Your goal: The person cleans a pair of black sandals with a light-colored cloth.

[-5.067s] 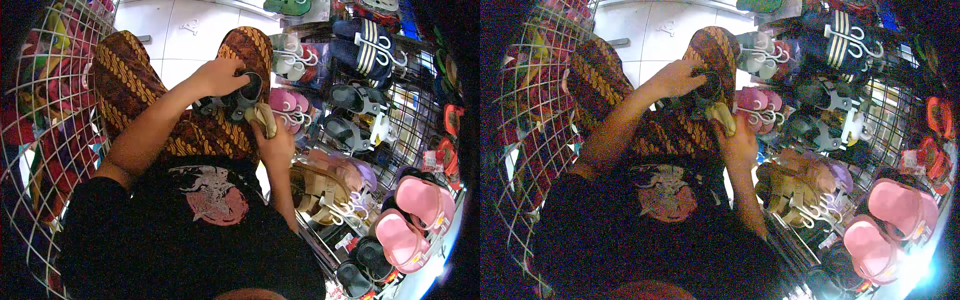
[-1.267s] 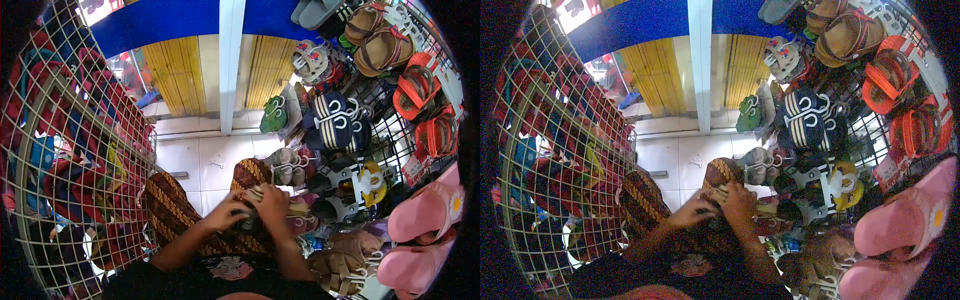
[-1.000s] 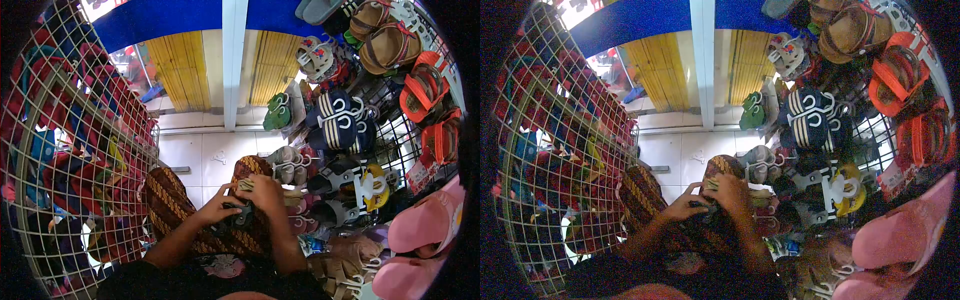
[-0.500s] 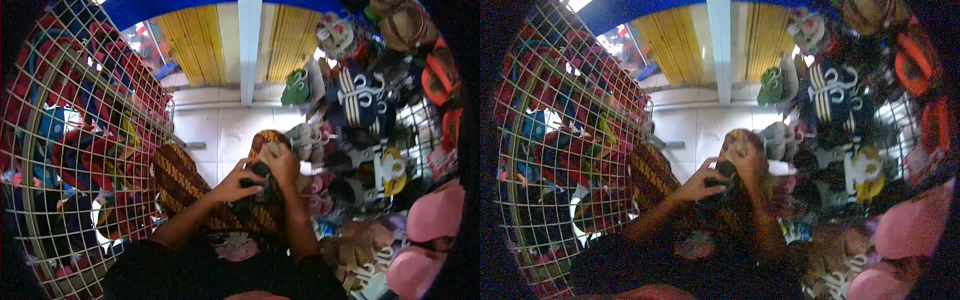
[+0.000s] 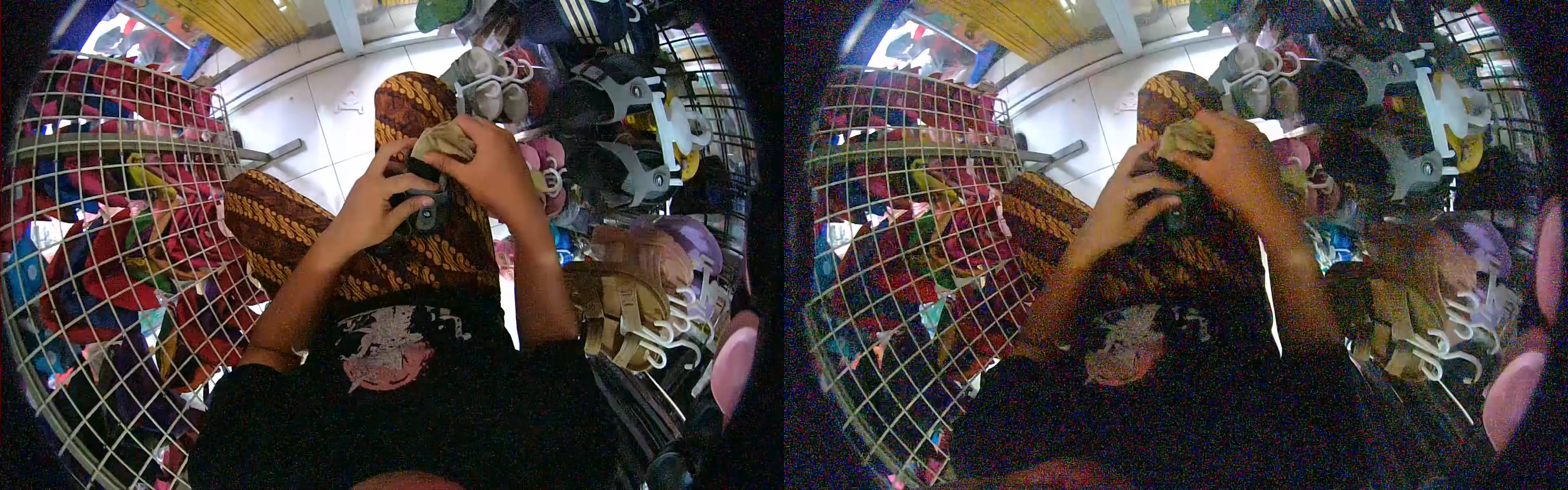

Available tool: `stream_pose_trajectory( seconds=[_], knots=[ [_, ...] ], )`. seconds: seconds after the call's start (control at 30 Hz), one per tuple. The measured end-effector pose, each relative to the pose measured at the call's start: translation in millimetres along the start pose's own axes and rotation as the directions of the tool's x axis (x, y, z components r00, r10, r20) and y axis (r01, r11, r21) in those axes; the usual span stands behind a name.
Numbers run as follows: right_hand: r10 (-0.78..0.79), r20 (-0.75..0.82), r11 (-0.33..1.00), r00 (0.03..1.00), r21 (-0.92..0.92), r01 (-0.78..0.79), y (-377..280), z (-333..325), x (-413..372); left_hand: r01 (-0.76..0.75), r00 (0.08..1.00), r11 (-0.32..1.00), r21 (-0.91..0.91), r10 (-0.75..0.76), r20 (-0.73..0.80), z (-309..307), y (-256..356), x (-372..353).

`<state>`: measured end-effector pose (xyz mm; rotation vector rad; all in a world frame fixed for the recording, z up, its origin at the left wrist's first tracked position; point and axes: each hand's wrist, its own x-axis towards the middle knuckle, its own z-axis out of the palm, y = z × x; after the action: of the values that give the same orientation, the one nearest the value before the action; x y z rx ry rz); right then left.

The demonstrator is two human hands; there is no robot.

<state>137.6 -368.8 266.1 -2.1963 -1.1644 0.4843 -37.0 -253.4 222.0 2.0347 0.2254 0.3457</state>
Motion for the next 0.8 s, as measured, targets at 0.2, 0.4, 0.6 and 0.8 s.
stream_pose_trajectory(
  seconds=[0.2, 0.4, 0.6, 0.8],
  knots=[
    [-0.032, 0.182, 0.940, 0.983, -0.329, 0.091, -4.7, -6.8, 17.6, -0.105, 0.994, 0.983, 0.149, 0.104, 0.021, 3.2, 5.0, 5.9],
    [-0.033, 0.175, 0.962, 0.984, -0.263, 0.079, -14.6, -18.8, 17.2, 0.051, 0.999, 0.999, -0.018, -0.050, 0.013, 1.3, -8.0, 2.9],
    [0.039, -0.024, 0.977, 0.999, -0.207, -0.043, -18.0, -11.8, 22.1, -0.019, 0.999, 1.000, -0.016, 0.019, 0.031, 2.8, -13.6, 3.2],
    [0.069, 0.053, 0.928, 0.996, -0.370, -0.044, -29.1, 9.6, 7.3, 0.055, 0.995, 0.996, -0.069, -0.049, 0.082, -4.7, -17.0, -3.6]
  ],
)
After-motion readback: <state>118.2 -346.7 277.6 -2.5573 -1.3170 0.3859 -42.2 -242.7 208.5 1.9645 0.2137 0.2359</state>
